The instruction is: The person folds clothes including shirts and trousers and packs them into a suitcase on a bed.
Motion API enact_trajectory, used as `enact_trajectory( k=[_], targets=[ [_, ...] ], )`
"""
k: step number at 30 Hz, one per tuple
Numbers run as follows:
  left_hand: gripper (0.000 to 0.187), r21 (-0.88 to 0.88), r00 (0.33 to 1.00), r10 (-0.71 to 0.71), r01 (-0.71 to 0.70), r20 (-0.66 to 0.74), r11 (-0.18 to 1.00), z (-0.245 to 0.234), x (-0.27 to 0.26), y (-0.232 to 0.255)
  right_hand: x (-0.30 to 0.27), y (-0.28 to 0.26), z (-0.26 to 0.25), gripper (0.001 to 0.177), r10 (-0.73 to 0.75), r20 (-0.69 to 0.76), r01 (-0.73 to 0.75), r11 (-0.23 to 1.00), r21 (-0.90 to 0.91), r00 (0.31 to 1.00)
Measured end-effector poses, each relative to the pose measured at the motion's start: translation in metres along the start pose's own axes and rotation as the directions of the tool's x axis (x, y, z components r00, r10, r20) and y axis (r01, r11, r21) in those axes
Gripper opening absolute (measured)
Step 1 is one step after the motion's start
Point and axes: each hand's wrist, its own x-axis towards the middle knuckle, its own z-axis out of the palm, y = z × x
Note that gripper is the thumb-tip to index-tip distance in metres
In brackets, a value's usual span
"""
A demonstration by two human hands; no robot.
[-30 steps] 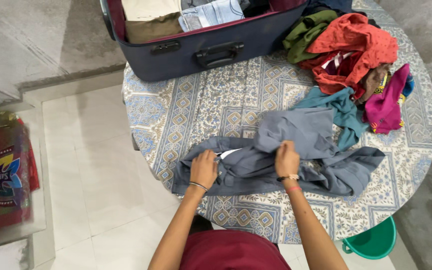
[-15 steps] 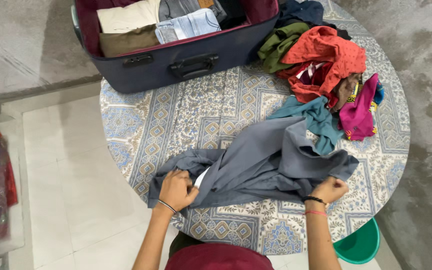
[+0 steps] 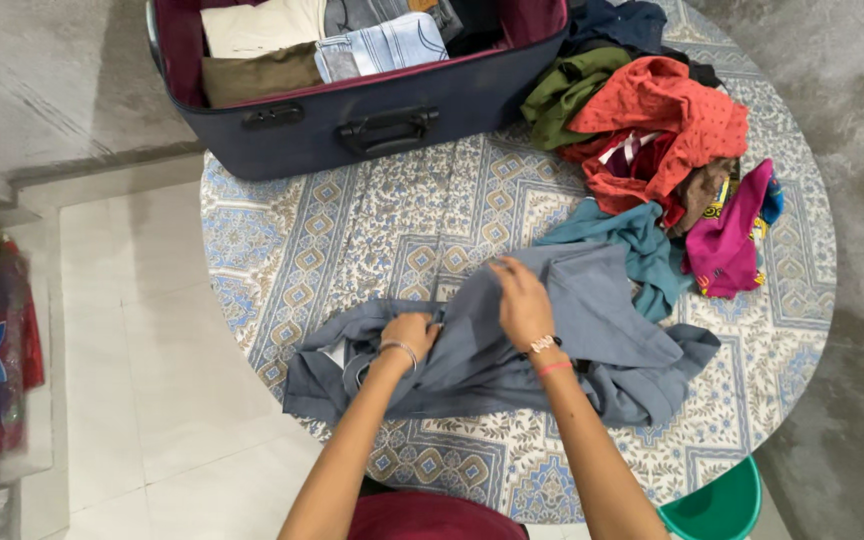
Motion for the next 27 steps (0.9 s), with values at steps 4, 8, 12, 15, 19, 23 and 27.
enact_trajectory(
  k=[4,8,12,15,19,23,27],
  targets=[
    [0.025,-0.026,0.958,0.147,-0.158,-0.248,0.987,0.011,-0.039,0.001,0.011,-0.001,0.023,0.060,-0.017,0.244,0.040,0.995,-0.088,0.970],
    [0.022,-0.086,0.935,0.153,-0.190,-0.319,0.978,0.016,-0.063,0.004,0.013,-0.001,0.031,0.070,0.148,0.462,-0.055,0.976,-0.209,0.874],
    [0.018,-0.226,0.883,0.093,-0.218,-0.461,0.950,0.045,-0.062,-0.021,-0.018,0.004,0.023,0.064,0.217,0.289,-0.153,0.961,-0.230,0.932],
    [0.023,-0.312,0.883,-0.098,-0.056,-0.459,0.948,0.064,-0.042,-0.048,-0.061,0.003,0.008,0.066,0.272,0.034,-0.271,0.961,-0.050,0.962],
    [0.019,-0.380,0.827,-0.075,-0.173,-0.558,0.909,0.063,-0.044,-0.051,-0.111,-0.005,-0.001,0.060,0.424,0.216,-0.388,0.902,-0.189,0.880],
    [0.031,-0.326,0.788,0.046,-0.307,-0.614,0.894,0.036,-0.060,-0.024,-0.117,-0.024,-0.009,0.047,0.477,0.264,-0.371,0.853,-0.366,0.838],
    [0.038,-0.363,0.868,0.107,-0.311,-0.485,0.878,0.012,-0.081,-0.008,-0.104,-0.036,-0.004,0.047,0.134,-0.067,-0.147,0.957,-0.249,0.989]
  ],
)
